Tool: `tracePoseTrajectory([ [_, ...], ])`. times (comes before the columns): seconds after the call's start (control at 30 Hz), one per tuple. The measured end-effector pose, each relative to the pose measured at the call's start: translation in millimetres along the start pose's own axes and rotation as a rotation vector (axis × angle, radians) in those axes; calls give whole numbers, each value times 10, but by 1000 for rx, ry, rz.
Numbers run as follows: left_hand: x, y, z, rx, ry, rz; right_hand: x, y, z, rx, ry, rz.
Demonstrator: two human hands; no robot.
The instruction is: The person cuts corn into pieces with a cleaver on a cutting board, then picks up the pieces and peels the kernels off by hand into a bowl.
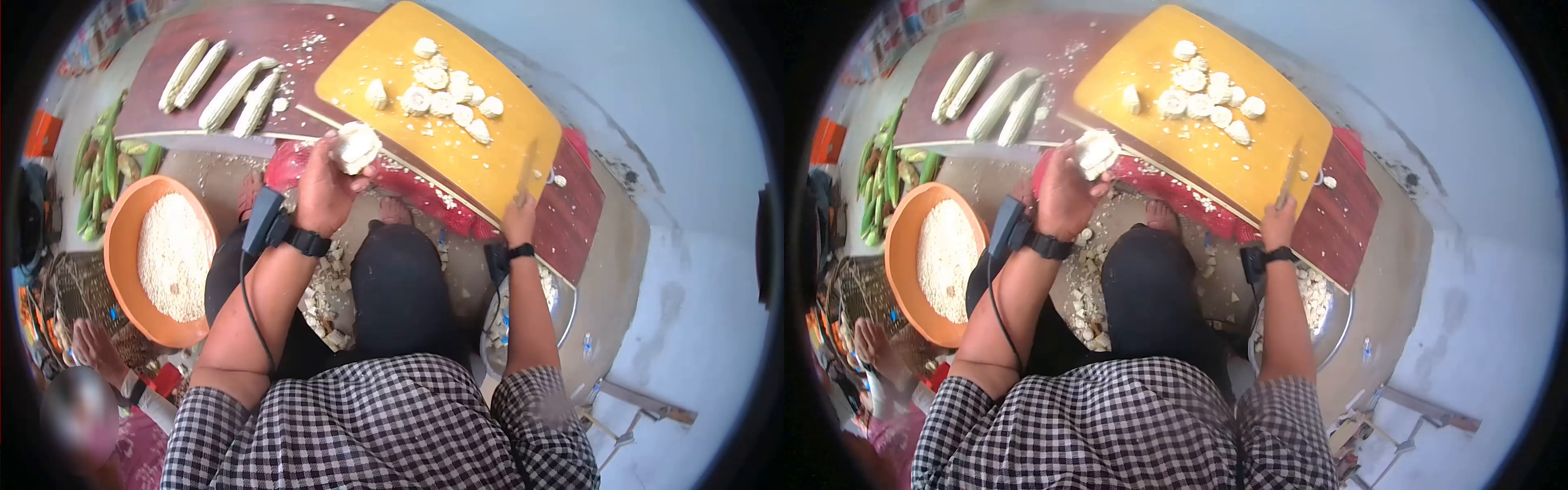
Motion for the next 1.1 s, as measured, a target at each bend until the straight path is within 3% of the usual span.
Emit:
tracePoseTrajectory([
  [0.03, 5, 11, 5, 3, 3, 7, 8, 36, -3, -202, -149, 105],
  [0.13, 45, 16, 5, -14, 48, 6, 47, 57, -181, -13, -72, 57],
  [0.23, 41, 6, -25, -55, 49, -9, 107, 92, -166, -46, 51, 76],
  [0.33, 27, 49, -56, -75, 56, -37, 164, -63, -25, 506, 481, -156],
  [0.53, 78, 34, -122, -88, 93, -19, 38, -243, 107, 736, 1117, -249],
  [0.67, 117, -8, -201, -105, 122, -38, 379, -34, 174, 824, 1412, -369],
  [0.7, 131, -18, -209, -105, 130, -36, 508, 14, 233, 883, 1367, -328],
  [0.77, 109, 13, -246, -127, 126, -51, 627, 64, 248, 923, 985, -222],
  [0.87, 100, 39, -238, -124, 129, -54, 650, 116, 9, 812, 725, -308],
  [0.97, 120, 24, -237, -113, 139, -48, 705, 199, 92, 561, 449, -411],
  [1.0, 138, 21, -233, -111, 144, -47, 675, 242, 130, 302, 227, -491],
  [1.1, 143, 18, -256, -124, 153, -44, 299, 90, -6, 236, 48, -555],
])
Point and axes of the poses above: each hand's wrist, its own y-axis towards the middle knuckle, its own x-axis out of the palm, z = x × y, the point moved 7 cm from there along y, towards the middle knuckle, and after that the axes turned 12 degrees about z, right-handed, at the moved point
